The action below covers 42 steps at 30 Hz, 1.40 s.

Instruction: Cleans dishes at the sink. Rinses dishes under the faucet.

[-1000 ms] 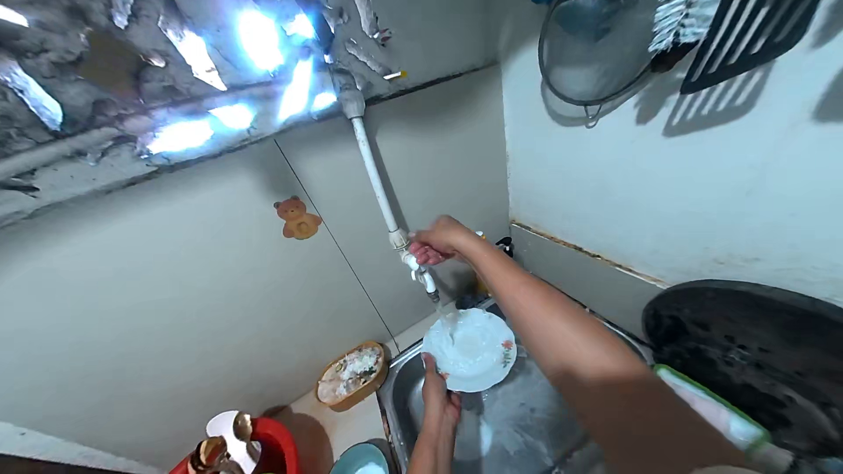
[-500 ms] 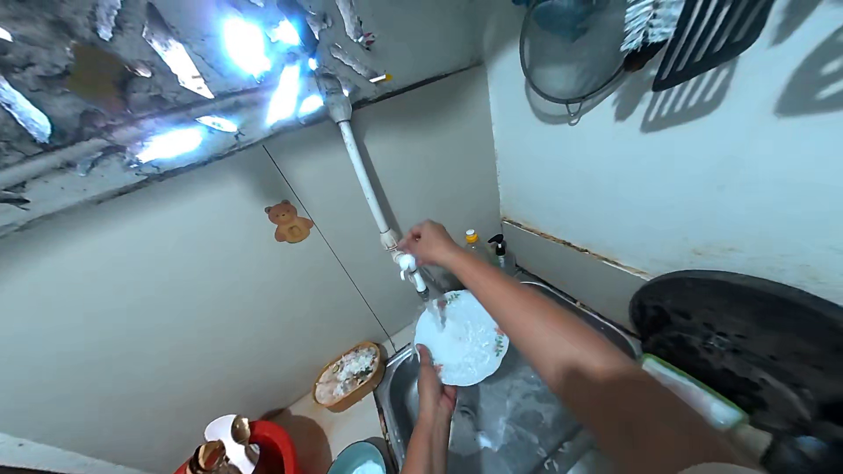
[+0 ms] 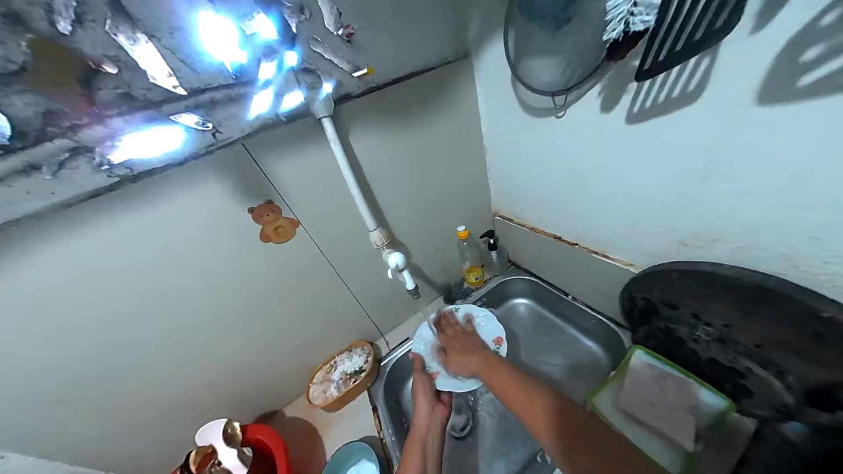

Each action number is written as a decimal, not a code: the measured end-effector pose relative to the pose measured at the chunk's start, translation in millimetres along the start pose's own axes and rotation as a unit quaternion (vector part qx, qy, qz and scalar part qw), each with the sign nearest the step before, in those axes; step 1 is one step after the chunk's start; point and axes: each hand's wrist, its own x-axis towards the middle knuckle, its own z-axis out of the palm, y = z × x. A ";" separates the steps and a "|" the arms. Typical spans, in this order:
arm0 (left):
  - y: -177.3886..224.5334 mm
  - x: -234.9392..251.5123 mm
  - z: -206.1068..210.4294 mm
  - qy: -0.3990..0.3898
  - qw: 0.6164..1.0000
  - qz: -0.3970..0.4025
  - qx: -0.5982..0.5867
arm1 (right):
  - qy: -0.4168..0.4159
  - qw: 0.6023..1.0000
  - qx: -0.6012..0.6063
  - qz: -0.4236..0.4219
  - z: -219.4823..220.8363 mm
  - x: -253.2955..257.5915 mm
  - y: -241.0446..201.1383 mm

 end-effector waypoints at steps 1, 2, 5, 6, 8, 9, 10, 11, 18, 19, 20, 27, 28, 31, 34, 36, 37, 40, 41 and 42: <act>1.0 -0.9 -0.8 -0.001 1.000 0.000 0.000 | -0.012 1.000 -0.008 -0.010 -0.2 0.0 -3.1; 2.2 -1.6 -1.3 -0.001 1.000 0.001 0.001 | -0.009 1.000 -0.007 -0.004 -1.2 1.2 -2.3; 2.0 -4.9 -0.8 0.005 1.000 0.003 0.000 | 0.026 0.998 -0.001 0.055 0.0 9.1 3.2; 1.5 -5.2 -1.2 0.008 1.000 0.006 -0.001 | 0.029 0.998 -0.005 0.061 1.5 10.6 2.6; 2.3 -5.4 -3.5 0.016 1.000 0.012 -0.001 | 0.033 0.996 -0.012 0.078 1.4 10.1 5.2; 2.0 -5.2 -5.0 0.018 1.000 0.010 -0.001 | 0.044 0.994 -0.006 0.100 1.7 9.2 8.4; 0.7 -4.5 -5.4 0.020 1.000 0.008 0.000 | 0.051 0.991 -0.002 0.126 1.7 9.0 10.9; -1.6 -3.0 -5.8 0.020 1.000 0.007 0.000 | 0.053 0.989 -0.003 0.138 3.4 8.6 11.4; -5.9 26.4 0.7 -0.035 0.998 0.025 0.044 | -0.023 0.993 -0.006 -0.119 6.0 -43.9 -6.3; -2.8 29.2 2.5 -0.036 0.998 0.018 0.051 | -0.027 0.990 -0.022 -0.140 5.7 -52.4 -2.6; 0.8 30.8 5.0 -0.043 0.997 0.002 0.058 | -0.023 0.988 -0.035 -0.149 5.5 -59.2 2.5; 16.1 53.2 48.8 -0.037 0.988 0.010 0.147 | 0.048 0.998 -0.039 -0.015 -20.0 -62.8 22.6; 18.6 55.0 54.7 -0.036 0.988 0.029 0.147 | 0.058 0.998 -0.030 0.014 -26.8 -59.6 27.7; 26.4 54.9 69.4 -0.052 0.993 0.047 0.090 | 0.105 0.990 -0.013 0.088 -54.7 -57.3 52.4; 34.2 52.1 75.7 -0.037 0.997 0.049 0.037 | 0.090 0.982 -0.011 0.165 -93.5 -62.9 75.5; 40.8 48.8 72.7 -0.040 0.998 0.044 0.018 | 0.077 0.976 -0.005 0.204 -117.6 -71.4 89.1; 44.8 46.8 71.4 -0.046 0.998 0.038 0.013 | 0.079 0.973 -0.008 0.215 -126.8 -74.8 97.2; 54.4 44.0 71.9 -0.068 0.997 0.017 0.022 | 0.064 0.969 0.001 0.239 -148.0 -78.7 119.4; 56.5 45.5 73.3 -0.078 0.996 0.013 0.031 | 0.053 0.968 0.019 0.246 -152.5 -79.9 120.5; 58.5 46.2 75.1 -0.089 0.995 0.011 0.038 | 0.040 0.966 0.050 0.251 -153.5 -79.6 120.1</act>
